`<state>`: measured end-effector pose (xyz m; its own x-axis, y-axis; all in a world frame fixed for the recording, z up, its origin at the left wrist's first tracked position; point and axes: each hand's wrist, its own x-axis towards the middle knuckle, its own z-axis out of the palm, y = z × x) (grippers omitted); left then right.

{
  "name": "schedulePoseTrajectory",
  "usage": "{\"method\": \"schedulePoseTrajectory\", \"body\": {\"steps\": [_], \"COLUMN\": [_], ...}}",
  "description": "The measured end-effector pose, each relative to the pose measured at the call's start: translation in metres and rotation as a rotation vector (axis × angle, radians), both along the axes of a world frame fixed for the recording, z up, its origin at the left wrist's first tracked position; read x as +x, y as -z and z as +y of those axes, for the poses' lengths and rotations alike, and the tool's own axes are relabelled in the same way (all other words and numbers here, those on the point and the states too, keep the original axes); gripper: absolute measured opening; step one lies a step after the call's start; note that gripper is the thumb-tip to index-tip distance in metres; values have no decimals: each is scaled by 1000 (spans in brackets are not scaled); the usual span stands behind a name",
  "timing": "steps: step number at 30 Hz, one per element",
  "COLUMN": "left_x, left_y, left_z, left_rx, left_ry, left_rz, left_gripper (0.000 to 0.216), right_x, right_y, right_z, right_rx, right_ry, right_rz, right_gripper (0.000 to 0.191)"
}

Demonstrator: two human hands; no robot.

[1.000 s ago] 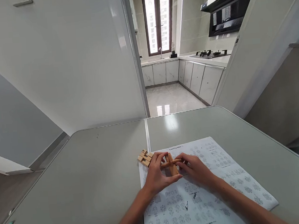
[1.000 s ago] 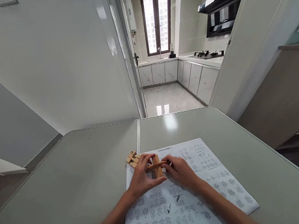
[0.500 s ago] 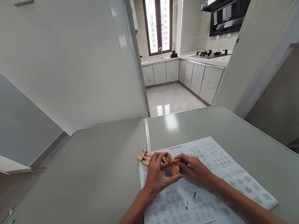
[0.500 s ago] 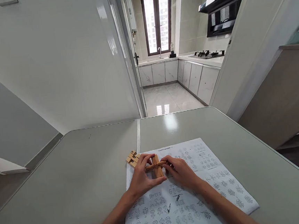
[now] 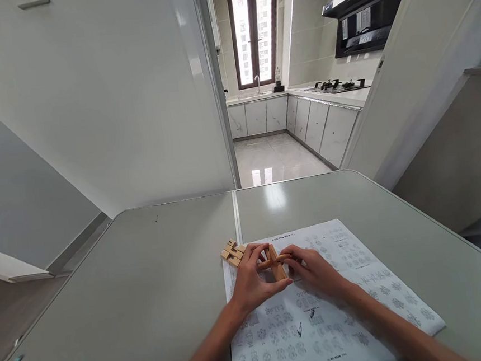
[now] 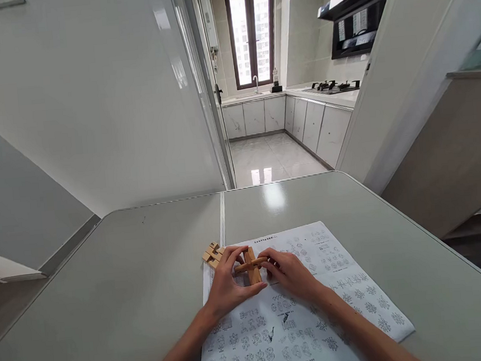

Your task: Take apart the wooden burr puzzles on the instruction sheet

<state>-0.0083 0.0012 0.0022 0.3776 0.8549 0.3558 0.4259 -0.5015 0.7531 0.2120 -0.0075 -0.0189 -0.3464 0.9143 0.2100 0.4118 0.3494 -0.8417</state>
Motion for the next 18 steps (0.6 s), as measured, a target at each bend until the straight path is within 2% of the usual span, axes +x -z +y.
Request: {"method": "schedulePoseTrajectory", "body": {"steps": [8,13,18], "left_x": [0,2,-1], "left_y": [-1,-1,-3], "left_z": [1,-1,1], "left_rx": [-34,-50,3], "left_ry": [-8,-17,-6], "left_rz": [-34,-53,-17], "left_gripper": [75,77,78], "right_x": [-1,2,3], "right_y": [1,-3,-3], "right_z": [-3,-2,-3], "right_rx": [40,29,22], "right_ry": [27,-10,-72], "right_rz": [2,14,60], "right_gripper": [31,36,35]}}
